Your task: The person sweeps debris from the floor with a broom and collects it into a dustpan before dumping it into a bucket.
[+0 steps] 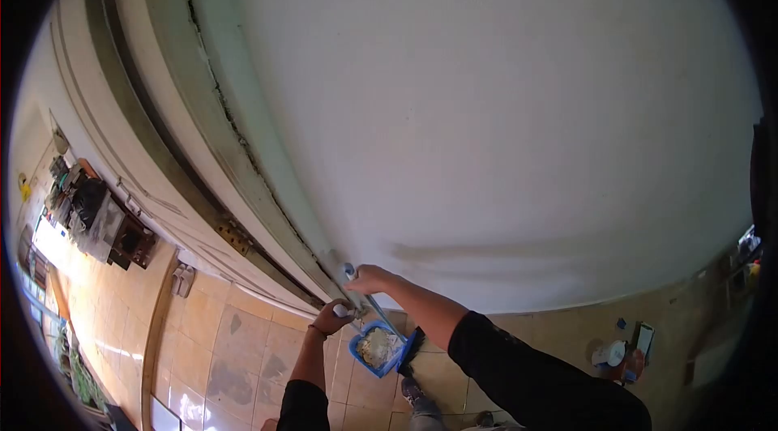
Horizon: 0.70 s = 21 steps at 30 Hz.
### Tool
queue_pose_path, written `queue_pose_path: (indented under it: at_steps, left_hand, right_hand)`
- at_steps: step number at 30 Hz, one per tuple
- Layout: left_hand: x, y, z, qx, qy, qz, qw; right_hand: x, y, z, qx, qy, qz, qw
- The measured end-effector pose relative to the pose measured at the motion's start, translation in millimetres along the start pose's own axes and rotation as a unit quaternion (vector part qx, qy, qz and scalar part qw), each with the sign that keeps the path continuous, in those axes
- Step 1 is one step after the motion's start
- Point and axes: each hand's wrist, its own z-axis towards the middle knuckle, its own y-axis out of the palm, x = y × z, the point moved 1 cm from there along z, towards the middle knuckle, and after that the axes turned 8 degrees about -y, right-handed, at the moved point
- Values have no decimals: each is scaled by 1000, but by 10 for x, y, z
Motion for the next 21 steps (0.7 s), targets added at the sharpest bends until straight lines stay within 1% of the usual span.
queue_pose_path:
  at_steps: [1, 2, 3, 5, 6, 7, 9, 11, 12, 13, 14, 15, 16, 17, 18, 19, 20, 21]
  left_hand:
    - [73, -6, -9, 43, 7, -15, 999]
    - [-89, -13, 26, 69, 24, -23, 997]
    - [-88, 2, -4, 70, 25, -21, 997]
    - [-88, 93, -98, 153, 85, 29, 984]
    - [-154, 130, -141, 179, 59, 29, 982]
    - [-210, 155, -219, 176, 59, 33, 982]
    - [-325, 257, -318, 225, 59, 18, 972]
    - [-343, 352, -454, 220, -13, -93, 971]
    - [-349, 364, -491, 219, -26, -95, 971]
    - [-389, 341, -527, 217, -39, -97, 970]
    - [-466, 302, -550, 223, -35, -81, 971]
    - [-557, 282, -557, 226, -31, -68, 971]
    - [-683, 221, -567, 218, -36, -94, 971]
    - [-782, 234, -597, 208, -44, -119, 970]
    - [-763, 335, -679, 237, -42, -95, 966]
    - [-720, 383, -769, 267, -36, -70, 961]
    - [-769, 456, -894, 273, -56, -61, 958]
    - [-945, 488, -1022, 281, -75, -51, 955]
  right_hand:
    - [-18, -6, 59, 2, 3, 2, 1000]
    - [-8, -10, 161, 28, 17, 1, 999]
    - [-33, -38, 219, 53, 30, 1, 998]
    - [-59, -50, 326, 42, 29, -2, 999]
    - [-65, -36, 393, 68, 30, 5, 997]
    - [-69, -20, 446, 96, 34, 14, 995]
    - [-101, 9, 547, 111, 41, 23, 993]
    - [33, 194, 831, 121, -3, 6, 993]
    - [104, 279, 967, 126, -25, -2, 992]
    - [142, 410, 1010, 218, 12, 45, 975]
    - [-72, 177, 557, 147, 14, 63, 987]
    - [-191, 91, 212, 165, 32, 79, 983]
    - [-106, 196, 118, 167, 48, 65, 983]
    - [-104, 234, -170, 171, 77, 92, 978]
    - [62, 421, -442, 179, 38, 85, 979]
    - [317, 664, -712, 150, 19, 95, 984]
    - [537, 896, -1094, 126, 7, 49, 991]
    - [1014, 1423, -1267, 164, -21, 65, 984]
